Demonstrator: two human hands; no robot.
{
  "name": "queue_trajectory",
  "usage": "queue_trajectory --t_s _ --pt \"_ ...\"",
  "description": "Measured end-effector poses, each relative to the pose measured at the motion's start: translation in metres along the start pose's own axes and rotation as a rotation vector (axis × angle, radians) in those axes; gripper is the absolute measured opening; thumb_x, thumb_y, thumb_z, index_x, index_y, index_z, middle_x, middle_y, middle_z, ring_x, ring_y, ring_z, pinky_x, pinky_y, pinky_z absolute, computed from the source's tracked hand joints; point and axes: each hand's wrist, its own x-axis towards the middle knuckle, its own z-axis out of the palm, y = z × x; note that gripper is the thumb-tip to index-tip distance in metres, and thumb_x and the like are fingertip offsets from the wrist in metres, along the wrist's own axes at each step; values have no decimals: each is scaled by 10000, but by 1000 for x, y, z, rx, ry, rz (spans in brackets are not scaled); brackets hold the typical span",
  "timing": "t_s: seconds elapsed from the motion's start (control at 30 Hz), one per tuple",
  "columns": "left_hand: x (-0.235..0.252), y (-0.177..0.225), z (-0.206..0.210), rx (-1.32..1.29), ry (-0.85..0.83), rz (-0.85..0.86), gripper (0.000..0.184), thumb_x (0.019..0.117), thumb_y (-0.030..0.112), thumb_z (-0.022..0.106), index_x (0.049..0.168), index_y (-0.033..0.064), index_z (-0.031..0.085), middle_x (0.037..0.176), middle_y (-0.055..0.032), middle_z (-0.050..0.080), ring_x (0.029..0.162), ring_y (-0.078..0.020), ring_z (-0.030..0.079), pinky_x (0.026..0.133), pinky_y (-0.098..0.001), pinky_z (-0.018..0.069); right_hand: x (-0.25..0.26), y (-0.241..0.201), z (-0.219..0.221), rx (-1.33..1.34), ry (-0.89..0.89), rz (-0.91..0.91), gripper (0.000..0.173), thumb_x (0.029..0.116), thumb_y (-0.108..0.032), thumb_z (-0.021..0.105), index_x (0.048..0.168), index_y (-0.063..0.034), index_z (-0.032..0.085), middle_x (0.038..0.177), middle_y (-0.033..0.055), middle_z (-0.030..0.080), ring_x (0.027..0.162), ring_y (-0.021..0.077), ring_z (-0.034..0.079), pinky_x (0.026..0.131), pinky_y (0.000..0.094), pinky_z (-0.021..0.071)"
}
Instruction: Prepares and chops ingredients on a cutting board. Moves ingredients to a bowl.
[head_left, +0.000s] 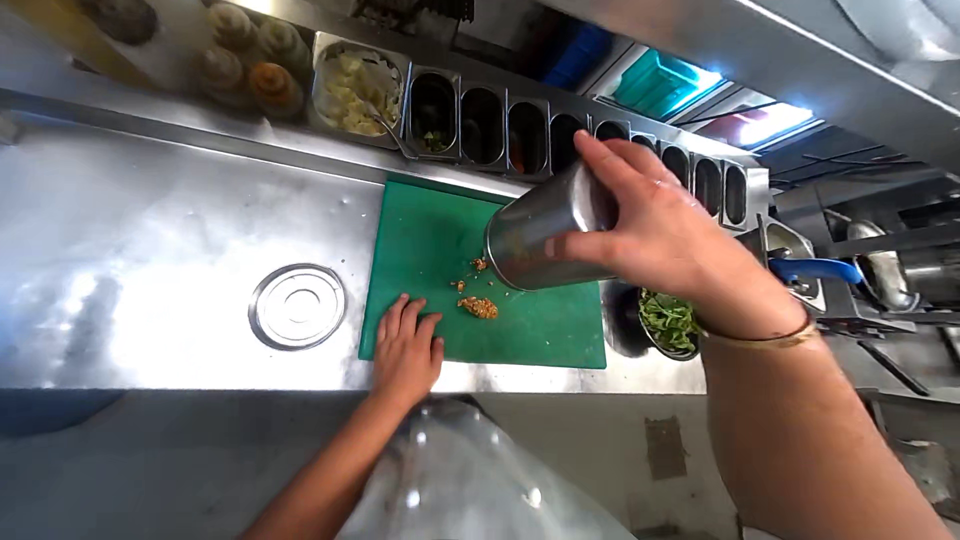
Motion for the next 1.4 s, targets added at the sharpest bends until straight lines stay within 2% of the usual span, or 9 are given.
queue_trajectory --t_s 0.17,0.37,0.5,0.57,0.63,0.73,1.07,1.23,1.4 --pt "0 0 -5 -118 -23 -39 356 958 341 602 1277 207 685 1480 -18 546 1495 -306 334 1201 -551 296 -5 26 -5 232 27 103 1084 669 -625 752 1616 -323 321 1554 74 415 1316 274 512 962 599 489" --pt "1 31 -86 -903 -74 -75 730 964 606 581 1523 152 457 1549 -48 468 1449 -190 417 1175 -459 410 -61 46 91 1344 100 177 946 774 -566 790 1572 -392 313 1263 -30 662 997 127 694 772 387 627" --pt "0 18 -130 -1110 191 -168 437 931 379 736 1261 119 617 1086 14 732 972 -128 718 854 -323 627 -88 -21 187 1573 -36 164 1016 796 -562 808 1611 -352 238 1432 21 579 1183 185 646 944 436 586" --pt "-1 -21 -156 -940 223 -131 350 889 378 783 1162 183 683 1101 55 726 983 -96 708 837 -296 624 -79 -20 206 1297 15 8 780 963 -586 621 1532 -81 450 1463 81 571 1299 175 588 1076 403 529" --pt "1 -62 -181 -568 230 -9 273 917 384 734 997 133 661 1175 -10 656 1199 -120 594 1016 -310 514 -55 5 210 897 191 -68 449 1082 -418 463 1263 -92 713 1362 59 662 1347 206 552 1138 450 454" --pt "20 -101 -201 -94 265 135 385 926 362 656 827 -11 658 1026 -190 673 1212 -365 558 1120 -504 367 -7 46 205 572 157 11 333 997 -132 584 1305 -162 706 1409 71 621 1364 297 522 1123 518 443" --pt "63 -104 -207 287 185 -73 476 978 308 561 1230 -93 611 1320 -314 590 1337 -538 463 1158 -655 292 -28 70 228 314 -24 -75 286 979 -230 650 1245 -156 726 1246 75 668 1149 273 631 943 446 557" --pt "80 -88 -195 264 255 -150 281 960 152 651 1075 -104 661 1105 -331 644 1152 -522 572 1046 -626 402 -65 70 236 373 319 -57 256 944 -143 623 1167 -154 749 1152 57 684 1083 255 630 898 418 555" --pt "98 -74 -182 365 153 -160 329 971 194 664 1210 -31 659 1305 -299 612 1333 -535 471 1105 -752 266 -62 38 263 252 122 -106 293 949 -283 690 1218 -170 716 1313 64 612 1100 276 623 816 426 578"
